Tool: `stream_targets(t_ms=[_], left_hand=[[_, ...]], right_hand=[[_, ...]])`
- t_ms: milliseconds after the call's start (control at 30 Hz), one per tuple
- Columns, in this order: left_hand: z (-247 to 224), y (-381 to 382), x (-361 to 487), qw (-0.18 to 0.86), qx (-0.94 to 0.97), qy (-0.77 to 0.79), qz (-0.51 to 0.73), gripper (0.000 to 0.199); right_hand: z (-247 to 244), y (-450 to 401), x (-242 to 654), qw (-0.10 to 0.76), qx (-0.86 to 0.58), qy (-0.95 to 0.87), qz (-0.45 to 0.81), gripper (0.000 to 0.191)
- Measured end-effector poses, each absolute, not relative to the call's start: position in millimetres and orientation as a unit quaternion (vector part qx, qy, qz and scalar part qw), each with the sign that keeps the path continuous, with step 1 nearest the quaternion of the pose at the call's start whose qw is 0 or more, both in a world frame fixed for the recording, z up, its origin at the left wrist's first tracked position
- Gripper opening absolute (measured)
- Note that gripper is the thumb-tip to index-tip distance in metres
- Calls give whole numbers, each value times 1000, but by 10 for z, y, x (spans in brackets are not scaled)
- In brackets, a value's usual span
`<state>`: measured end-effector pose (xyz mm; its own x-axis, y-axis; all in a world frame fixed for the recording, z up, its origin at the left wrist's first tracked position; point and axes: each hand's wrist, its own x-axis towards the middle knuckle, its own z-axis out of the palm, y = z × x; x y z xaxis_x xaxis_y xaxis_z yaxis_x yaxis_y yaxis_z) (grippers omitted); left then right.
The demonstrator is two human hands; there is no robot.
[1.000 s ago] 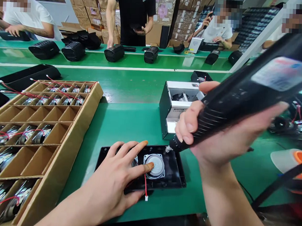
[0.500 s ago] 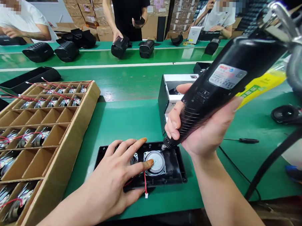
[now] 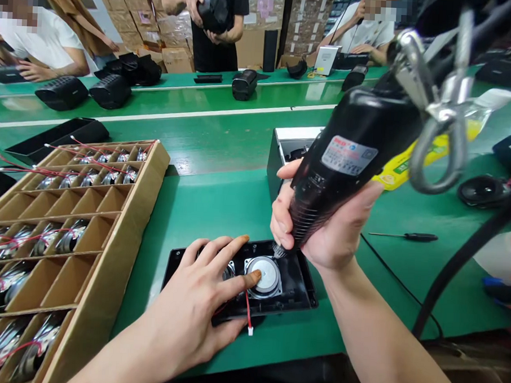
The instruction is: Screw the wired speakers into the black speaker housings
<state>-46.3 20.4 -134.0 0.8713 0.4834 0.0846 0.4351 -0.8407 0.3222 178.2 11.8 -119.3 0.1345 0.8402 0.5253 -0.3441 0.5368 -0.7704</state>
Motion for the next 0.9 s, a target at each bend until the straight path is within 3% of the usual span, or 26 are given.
stream_targets(t_ms=[300, 600, 767, 900], left_hand=[[-1357, 200, -436, 145, 954, 248, 90, 47], [-1425, 263, -451, 155, 957, 231, 79, 51], [-1499, 212, -498, 137, 959, 223, 105, 54], [-1456, 161, -535, 103, 965, 210, 118, 52]], right_hand=[[-1250, 40, 1729, 684, -288, -471, 477, 77], [-1264, 52, 1716, 692, -251, -449, 507, 70], [-1053, -47, 1809, 718, -242, -469, 455, 63], [-566, -199, 2034, 765, -319, -468, 307, 49]])
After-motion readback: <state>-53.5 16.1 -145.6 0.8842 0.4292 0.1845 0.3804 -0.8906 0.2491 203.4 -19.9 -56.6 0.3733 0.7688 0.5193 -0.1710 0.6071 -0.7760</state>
